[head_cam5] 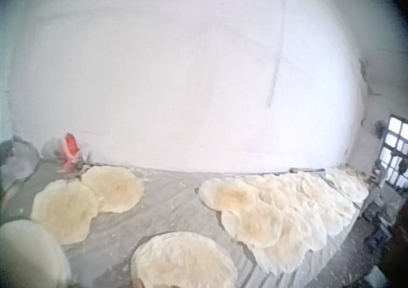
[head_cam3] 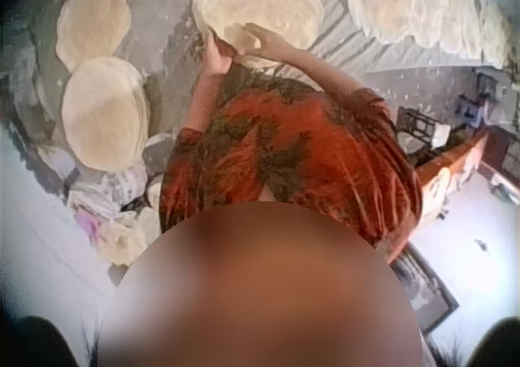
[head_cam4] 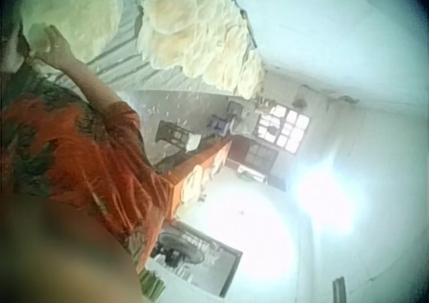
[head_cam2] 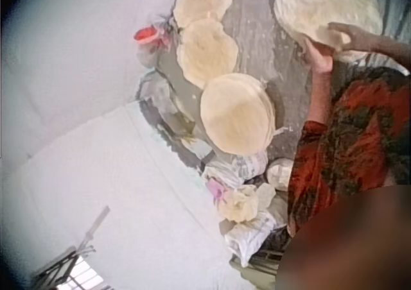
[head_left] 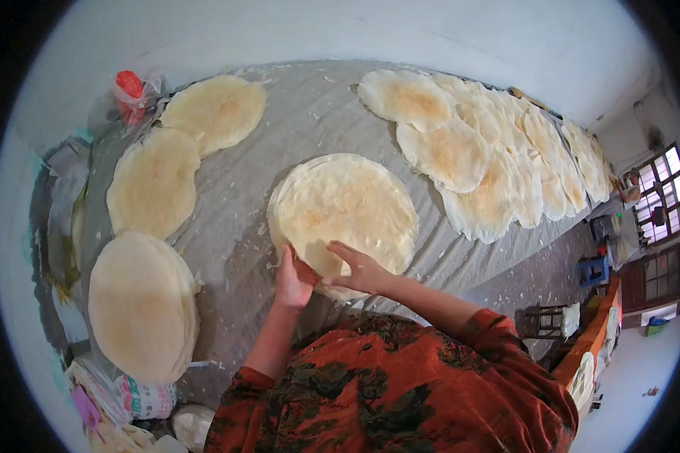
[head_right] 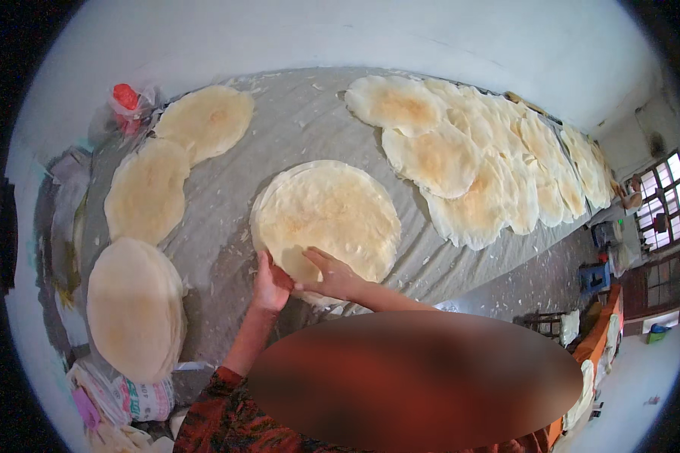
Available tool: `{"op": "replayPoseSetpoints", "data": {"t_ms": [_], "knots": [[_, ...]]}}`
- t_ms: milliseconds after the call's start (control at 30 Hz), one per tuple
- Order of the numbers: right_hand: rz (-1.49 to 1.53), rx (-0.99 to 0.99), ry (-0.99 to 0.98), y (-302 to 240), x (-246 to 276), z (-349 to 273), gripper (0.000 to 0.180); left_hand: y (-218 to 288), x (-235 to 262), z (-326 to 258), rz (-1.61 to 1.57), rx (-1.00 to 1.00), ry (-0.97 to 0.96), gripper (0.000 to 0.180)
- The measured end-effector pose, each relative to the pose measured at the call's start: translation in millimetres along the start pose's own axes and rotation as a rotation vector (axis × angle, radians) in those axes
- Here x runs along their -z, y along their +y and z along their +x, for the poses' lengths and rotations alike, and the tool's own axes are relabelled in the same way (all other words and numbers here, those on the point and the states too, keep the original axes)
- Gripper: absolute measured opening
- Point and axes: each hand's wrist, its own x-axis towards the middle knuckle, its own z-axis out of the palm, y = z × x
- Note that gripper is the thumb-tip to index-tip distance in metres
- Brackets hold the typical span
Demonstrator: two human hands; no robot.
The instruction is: The person organizes and stacks flatbreads on a large production table by hand.
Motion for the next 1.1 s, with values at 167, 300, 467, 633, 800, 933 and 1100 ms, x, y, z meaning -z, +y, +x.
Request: {"op": "replayPoseSetpoints", "data": {"t_ms": [167,300,467,633,800,933,1100], "knots": [[0.289,-0.217,0.1,-3.6,-11.8,28.3,0.057,-5.8,-20.6,5.1,0.392,-0.099,0.183,0.038],[0.462,-0.128,0.173,21.6,-26.2,30.7,0.044,0.3,-12.0,15.1,0.409,-0.108,0.309,0.033],[0.306,-0.128,0.183,20.3,-27.2,28.2,0.028,7.1,-3.9,23.9,0.463,-0.091,0.357,0.021],[0.087,-0.046,0.381,33.7,-27.1,48.0,0.019,1.4,41.3,37.4,0.723,-0.199,0.491,0.017],[0.229,-0.349,0.345,111.3,195.6,82.2,0.013,12.6,30.2,29.9,0.586,-0.159,0.622,0.013],[-0.292,-0.29,0.645,94.3,354.4,86.0,0.011,14.5,51.6,22.7,0.603,-0.184,0.505,0.007],[0.033,-0.109,0.649,61.2,480.4,73.2,0.019,6.7,38.1,23.6,0.557,-0.205,0.711,0.01]]}}
